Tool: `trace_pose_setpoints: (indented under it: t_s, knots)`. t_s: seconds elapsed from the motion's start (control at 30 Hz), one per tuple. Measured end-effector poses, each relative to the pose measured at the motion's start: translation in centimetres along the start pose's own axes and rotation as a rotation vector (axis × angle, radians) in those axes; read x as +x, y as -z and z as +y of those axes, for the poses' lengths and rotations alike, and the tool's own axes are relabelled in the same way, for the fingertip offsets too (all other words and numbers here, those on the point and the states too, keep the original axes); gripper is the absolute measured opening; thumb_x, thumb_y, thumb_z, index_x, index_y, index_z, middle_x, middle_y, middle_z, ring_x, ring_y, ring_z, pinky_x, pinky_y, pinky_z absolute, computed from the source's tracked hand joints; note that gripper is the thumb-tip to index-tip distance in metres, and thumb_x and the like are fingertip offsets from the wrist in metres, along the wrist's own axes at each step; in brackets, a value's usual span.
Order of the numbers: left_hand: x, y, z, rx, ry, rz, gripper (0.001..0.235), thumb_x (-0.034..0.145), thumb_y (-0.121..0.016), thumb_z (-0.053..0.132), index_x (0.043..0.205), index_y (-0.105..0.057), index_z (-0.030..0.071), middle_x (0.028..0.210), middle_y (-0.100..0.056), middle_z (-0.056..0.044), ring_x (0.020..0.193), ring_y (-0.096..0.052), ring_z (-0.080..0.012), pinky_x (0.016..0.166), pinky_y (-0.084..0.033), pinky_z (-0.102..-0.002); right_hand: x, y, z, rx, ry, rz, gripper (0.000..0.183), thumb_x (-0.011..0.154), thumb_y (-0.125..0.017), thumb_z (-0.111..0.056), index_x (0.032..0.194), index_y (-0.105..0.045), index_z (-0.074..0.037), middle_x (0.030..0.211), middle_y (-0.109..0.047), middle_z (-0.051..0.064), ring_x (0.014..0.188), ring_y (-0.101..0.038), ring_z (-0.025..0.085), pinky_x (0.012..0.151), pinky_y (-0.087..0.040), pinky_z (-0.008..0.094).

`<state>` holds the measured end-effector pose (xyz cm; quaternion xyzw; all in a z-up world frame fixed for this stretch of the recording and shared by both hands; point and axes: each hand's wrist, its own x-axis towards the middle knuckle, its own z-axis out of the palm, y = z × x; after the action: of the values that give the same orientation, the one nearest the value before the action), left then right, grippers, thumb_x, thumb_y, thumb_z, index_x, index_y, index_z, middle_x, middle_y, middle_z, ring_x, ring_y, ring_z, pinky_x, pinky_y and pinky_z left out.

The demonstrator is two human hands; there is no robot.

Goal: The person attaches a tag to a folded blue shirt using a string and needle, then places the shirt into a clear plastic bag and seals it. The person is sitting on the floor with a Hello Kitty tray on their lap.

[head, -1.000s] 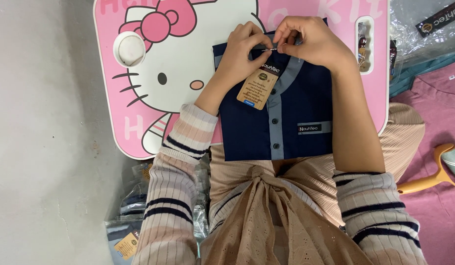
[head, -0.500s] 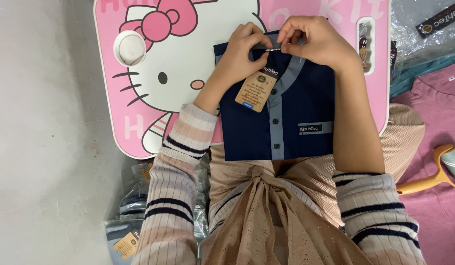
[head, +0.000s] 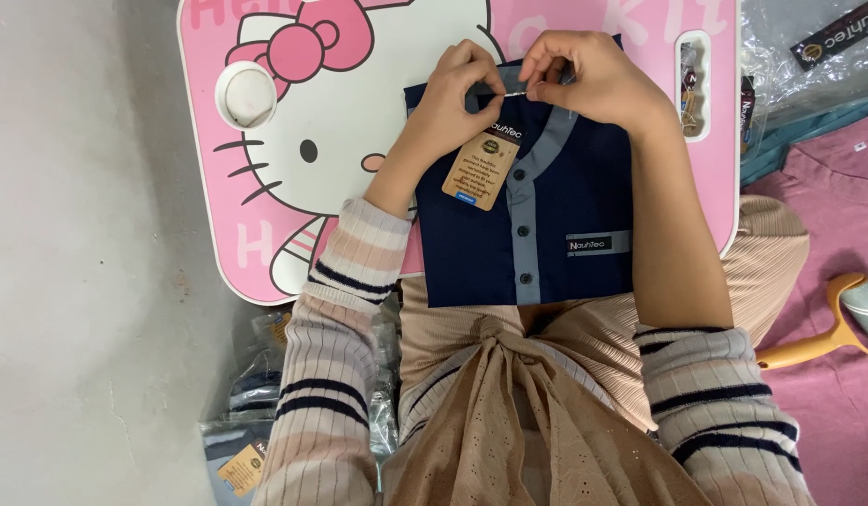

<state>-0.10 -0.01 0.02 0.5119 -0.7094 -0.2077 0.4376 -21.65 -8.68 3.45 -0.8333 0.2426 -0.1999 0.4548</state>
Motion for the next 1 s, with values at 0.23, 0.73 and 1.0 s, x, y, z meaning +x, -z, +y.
trace_pose_setpoints:
  t_s: [0.23, 0.73, 1.0]
  knots:
    - [0.1, 0.1, -0.1, 0.01, -0.001, -0.018, 0.011, 0.082, -0.076, 0.001, 0.081, -0.068, 0.007, 0.098, -0.056, -0.001, 0.094, -0.055, -0.0182, 0.086, -0.048, -0.03, -0.2, 0.4, 0.1, 0.002, -0.04, 0.003, 0.022, 0.092, -0.076, 0.01, 0.109, -0.07, -0.002, 0.094, -0.069, 0.005, 0.079, -0.059, 0.013, 0.069, -0.043, 0.024]
    - [0.1, 0.4, 0.0, -0.011, 0.02, -0.078, 0.008, 0.09, -0.071, 0.003, 0.087, -0.064, 0.006, 0.1, -0.053, -0.003, 0.097, -0.052, -0.0197, 0.089, -0.045, -0.031, -0.2, 0.8, 0.1, 0.06, -0.08, -0.028, 0.019, 0.095, -0.073, 0.009, 0.108, -0.068, -0.003, 0.094, -0.069, 0.004, 0.079, -0.058, 0.009, 0.069, -0.042, 0.021]
    - [0.2, 0.3, -0.3, 0.018, 0.001, -0.081, 0.007, 0.09, -0.07, 0.004, 0.087, -0.064, 0.005, 0.101, -0.054, -0.004, 0.097, -0.053, -0.0207, 0.091, -0.045, -0.032, -0.2, 1.0, -0.6, 0.035, -0.075, -0.034, 0.017, 0.094, -0.074, 0.009, 0.106, -0.069, -0.002, 0.094, -0.069, 0.006, 0.079, -0.059, 0.012, 0.069, -0.042, 0.023]
